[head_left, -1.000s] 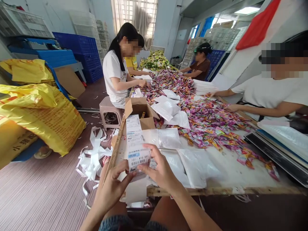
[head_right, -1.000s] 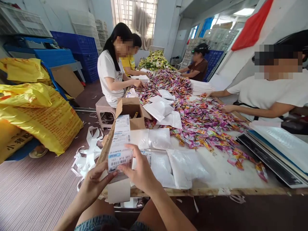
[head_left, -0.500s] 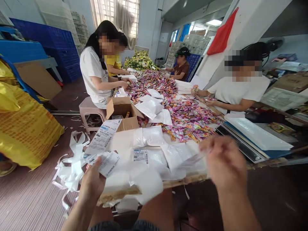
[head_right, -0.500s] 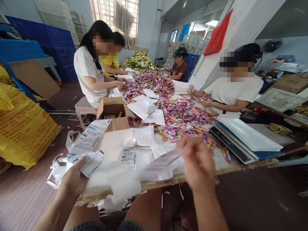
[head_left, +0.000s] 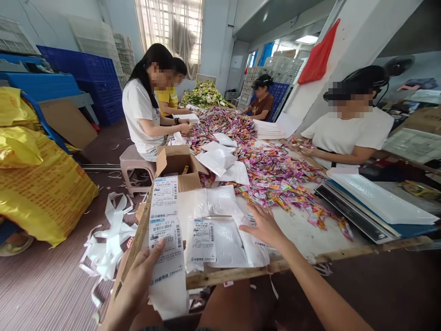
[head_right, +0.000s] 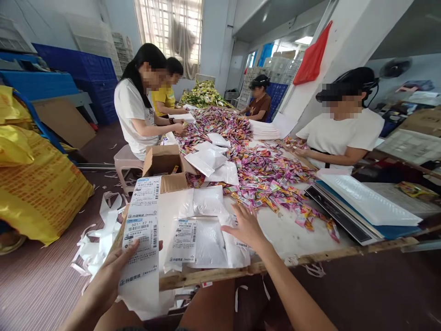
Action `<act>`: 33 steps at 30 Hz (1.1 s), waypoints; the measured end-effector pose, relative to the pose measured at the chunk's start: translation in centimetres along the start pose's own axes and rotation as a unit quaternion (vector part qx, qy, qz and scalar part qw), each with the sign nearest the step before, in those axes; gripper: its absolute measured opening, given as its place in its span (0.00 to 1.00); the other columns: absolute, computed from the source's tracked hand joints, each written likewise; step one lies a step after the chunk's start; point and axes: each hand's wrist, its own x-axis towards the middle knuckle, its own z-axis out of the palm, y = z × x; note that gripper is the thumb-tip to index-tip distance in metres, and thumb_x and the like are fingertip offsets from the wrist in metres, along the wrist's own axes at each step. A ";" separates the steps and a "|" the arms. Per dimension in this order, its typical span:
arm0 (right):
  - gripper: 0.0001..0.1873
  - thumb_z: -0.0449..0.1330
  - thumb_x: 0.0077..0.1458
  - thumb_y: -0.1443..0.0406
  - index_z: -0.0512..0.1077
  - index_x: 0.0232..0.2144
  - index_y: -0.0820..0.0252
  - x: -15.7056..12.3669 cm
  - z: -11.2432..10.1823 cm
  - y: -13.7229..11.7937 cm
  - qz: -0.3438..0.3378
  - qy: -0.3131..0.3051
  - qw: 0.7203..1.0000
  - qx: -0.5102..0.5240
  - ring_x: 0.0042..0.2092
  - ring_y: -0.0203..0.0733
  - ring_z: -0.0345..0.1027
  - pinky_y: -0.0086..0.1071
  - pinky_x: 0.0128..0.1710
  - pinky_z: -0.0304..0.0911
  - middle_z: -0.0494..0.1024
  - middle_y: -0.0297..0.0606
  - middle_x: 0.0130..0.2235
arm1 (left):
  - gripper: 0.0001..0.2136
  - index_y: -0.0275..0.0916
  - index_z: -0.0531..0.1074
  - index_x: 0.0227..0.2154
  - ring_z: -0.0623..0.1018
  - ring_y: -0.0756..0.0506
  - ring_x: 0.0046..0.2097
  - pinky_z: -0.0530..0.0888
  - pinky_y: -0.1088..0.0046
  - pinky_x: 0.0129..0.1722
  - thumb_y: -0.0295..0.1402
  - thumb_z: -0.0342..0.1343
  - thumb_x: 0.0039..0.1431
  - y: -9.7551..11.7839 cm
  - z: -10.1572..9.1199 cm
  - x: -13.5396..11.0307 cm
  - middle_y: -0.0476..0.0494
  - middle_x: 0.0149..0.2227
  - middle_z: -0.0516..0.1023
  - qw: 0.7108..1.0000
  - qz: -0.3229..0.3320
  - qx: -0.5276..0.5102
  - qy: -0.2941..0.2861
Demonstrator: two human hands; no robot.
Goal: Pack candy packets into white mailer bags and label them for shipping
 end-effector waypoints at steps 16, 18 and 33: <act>0.41 0.55 0.47 0.72 0.53 0.63 0.52 -8.2 -4.5 -4.0 -0.025 0.022 0.999 0.024 0.52 0.51 0.60 0.44 0.49 0.61 0.67 0.44 0.53 | 0.28 0.40 0.66 0.54 0.78 0.36 0.48 0.79 0.67 0.37 0.40 0.62 0.49 -0.4 0.4 -1.5 0.41 0.48 0.80 0.992 0.083 0.047 -0.079; 0.40 0.58 0.50 0.65 0.50 0.64 0.49 -9.4 -3.5 -3.7 -0.014 -0.016 0.998 0.055 0.56 0.52 0.58 0.44 0.52 0.60 0.63 0.42 0.58 | 0.30 0.39 0.65 0.55 0.79 0.37 0.47 0.78 0.68 0.37 0.40 0.63 0.48 -0.6 1.4 -1.6 0.40 0.46 0.80 0.989 0.090 0.036 -0.108; 0.28 0.55 0.58 0.59 0.56 0.60 0.54 -6.3 -6.7 -11.9 -0.145 0.100 0.928 0.328 0.50 0.46 0.66 0.38 0.48 0.64 0.73 0.43 0.47 | 0.08 0.41 0.80 0.33 0.75 0.37 0.48 0.69 0.63 0.54 0.35 0.62 0.49 -3.8 1.8 -3.5 0.45 0.40 0.82 0.935 0.175 0.220 -0.216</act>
